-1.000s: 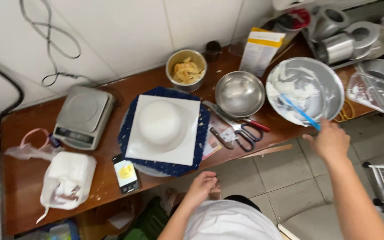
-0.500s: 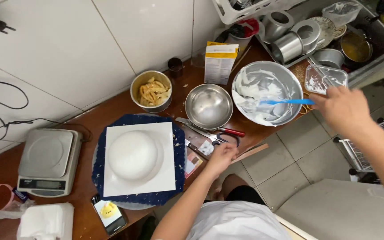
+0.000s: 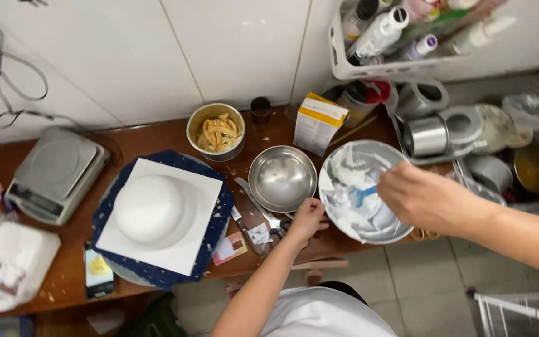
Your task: Mix yellow food coloring into white frosting and then begin washing used baking equipment.
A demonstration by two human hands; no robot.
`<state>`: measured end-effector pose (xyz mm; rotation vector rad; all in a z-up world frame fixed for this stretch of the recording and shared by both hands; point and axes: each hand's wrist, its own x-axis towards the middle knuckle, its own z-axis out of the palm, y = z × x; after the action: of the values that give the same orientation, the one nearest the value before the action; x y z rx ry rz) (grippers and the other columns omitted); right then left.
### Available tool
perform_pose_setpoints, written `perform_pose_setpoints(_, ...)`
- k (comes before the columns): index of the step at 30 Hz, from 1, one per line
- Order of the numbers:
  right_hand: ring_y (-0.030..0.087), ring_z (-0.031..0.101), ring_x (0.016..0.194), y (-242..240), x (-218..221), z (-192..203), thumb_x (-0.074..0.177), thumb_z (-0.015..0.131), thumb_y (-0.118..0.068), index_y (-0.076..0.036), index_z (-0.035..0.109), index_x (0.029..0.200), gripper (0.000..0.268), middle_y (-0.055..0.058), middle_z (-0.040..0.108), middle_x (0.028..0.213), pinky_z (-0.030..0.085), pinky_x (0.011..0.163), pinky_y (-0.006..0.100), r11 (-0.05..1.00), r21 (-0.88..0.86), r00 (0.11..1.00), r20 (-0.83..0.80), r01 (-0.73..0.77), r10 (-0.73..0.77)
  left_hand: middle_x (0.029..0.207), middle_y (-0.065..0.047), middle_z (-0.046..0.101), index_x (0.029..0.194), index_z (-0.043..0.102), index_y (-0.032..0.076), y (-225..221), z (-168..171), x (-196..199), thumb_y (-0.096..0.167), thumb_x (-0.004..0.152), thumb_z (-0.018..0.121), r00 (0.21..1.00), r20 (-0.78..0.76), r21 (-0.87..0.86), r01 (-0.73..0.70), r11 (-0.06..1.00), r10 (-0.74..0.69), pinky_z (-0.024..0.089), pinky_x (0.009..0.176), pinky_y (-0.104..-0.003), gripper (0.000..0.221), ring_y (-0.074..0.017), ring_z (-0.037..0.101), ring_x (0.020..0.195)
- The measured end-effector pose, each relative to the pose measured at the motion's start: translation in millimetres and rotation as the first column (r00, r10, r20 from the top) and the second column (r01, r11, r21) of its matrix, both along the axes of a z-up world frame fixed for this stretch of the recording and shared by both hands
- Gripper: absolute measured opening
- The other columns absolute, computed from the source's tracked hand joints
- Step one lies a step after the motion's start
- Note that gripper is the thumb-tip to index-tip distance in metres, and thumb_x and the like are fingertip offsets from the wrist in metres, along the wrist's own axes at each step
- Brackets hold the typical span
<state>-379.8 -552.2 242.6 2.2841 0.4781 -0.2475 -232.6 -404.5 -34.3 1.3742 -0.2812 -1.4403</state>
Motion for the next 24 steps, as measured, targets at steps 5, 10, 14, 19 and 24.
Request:
perform_pose_setpoints(5, 0.043, 0.055, 0.101, -37.1, 21.7, -11.5, 0.085, 0.057, 0.003, 0.003, 0.069, 0.089, 0.013, 0.021, 0.062, 0.094, 0.039, 0.097, 0.056, 0.851, 0.287, 0.897, 0.1, -0.441, 0.431, 0.142, -0.039, 0.039, 0.118, 0.052, 0.0, -7.0, 4.1, -14.7, 0.019, 0.105, 0.056, 0.988, 0.046, -0.039, -0.147, 0.988, 0.149, 0.061, 0.086, -0.055, 0.023, -0.0498, 0.053, 0.126)
perform_pose_setpoints(10, 0.037, 0.052, 0.098, -63.8, 68.2, -31.4, 0.085, 0.059, 0.003, -0.003, 0.071, 0.086, 0.013, 0.013, 0.06, 0.095, 0.039, 0.093, 0.053, 0.73, 0.227, 0.761, 0.093, -0.644, 0.642, 0.125, -0.027, 0.054, 0.11, 0.052, 0.003, -5.6, 13.4, -26.2, 0.013, 0.105, 0.057, 0.975, 0.088, -0.082, -0.195, 0.977, 0.202, 0.064, 0.077, -0.05, 0.012, -0.0373, 0.059, 0.113)
perform_pose_setpoints(14, 0.037, 0.054, 0.096, -98.1, 84.2, -37.0, 0.089, 0.057, -0.001, -0.003, 0.068, 0.091, 0.011, 0.013, 0.058, 0.091, 0.041, 0.091, 0.052, 0.718, 0.204, 0.745, 0.253, -0.665, 0.618, 0.115, -0.029, 0.059, 0.105, 0.051, 0.002, 5.8, 35.3, -28.6, 0.013, 0.102, 0.057, 0.956, 0.274, -0.095, -0.083, 0.992, 0.106, 0.067, 0.069, -0.044, 0.013, -0.035, 0.069, 0.099)
perform_pose_setpoints(19, 0.031, 0.054, 0.088, -148.8, 42.7, -70.2, 0.09, 0.064, -0.013, -0.01, 0.069, 0.097, 0.009, 0.009, 0.055, 0.085, 0.041, 0.087, 0.048, 0.9, 0.136, 0.854, 0.401, -0.414, 0.332, 0.082, -0.019, 0.064, 0.107, 0.05, 0.007, 23.6, 45.5, -30.1, 0.012, 0.101, 0.052, 0.913, 0.402, -0.083, -0.04, 0.996, 0.07, 0.065, 0.062, -0.031, 0.008, -0.0279, 0.074, 0.069)
perform_pose_setpoints(24, 0.017, 0.071, 0.084, -157.5, -41.8, -114.6, 0.089, 0.059, -0.027, -0.028, 0.061, 0.124, 0.035, -0.002, 0.067, 0.091, 0.054, 0.077, 0.035, 0.891, 0.122, 0.89, 0.081, 0.438, -0.449, 0.081, -0.006, 0.059, 0.098, 0.046, 0.007, 30.8, 34.4, -44.6, 0.003, 0.1, 0.054, 0.916, 0.227, -0.237, -0.278, 0.931, 0.332, 0.064, 0.059, -0.03, 0.009, -0.0118, 0.06, 0.067)
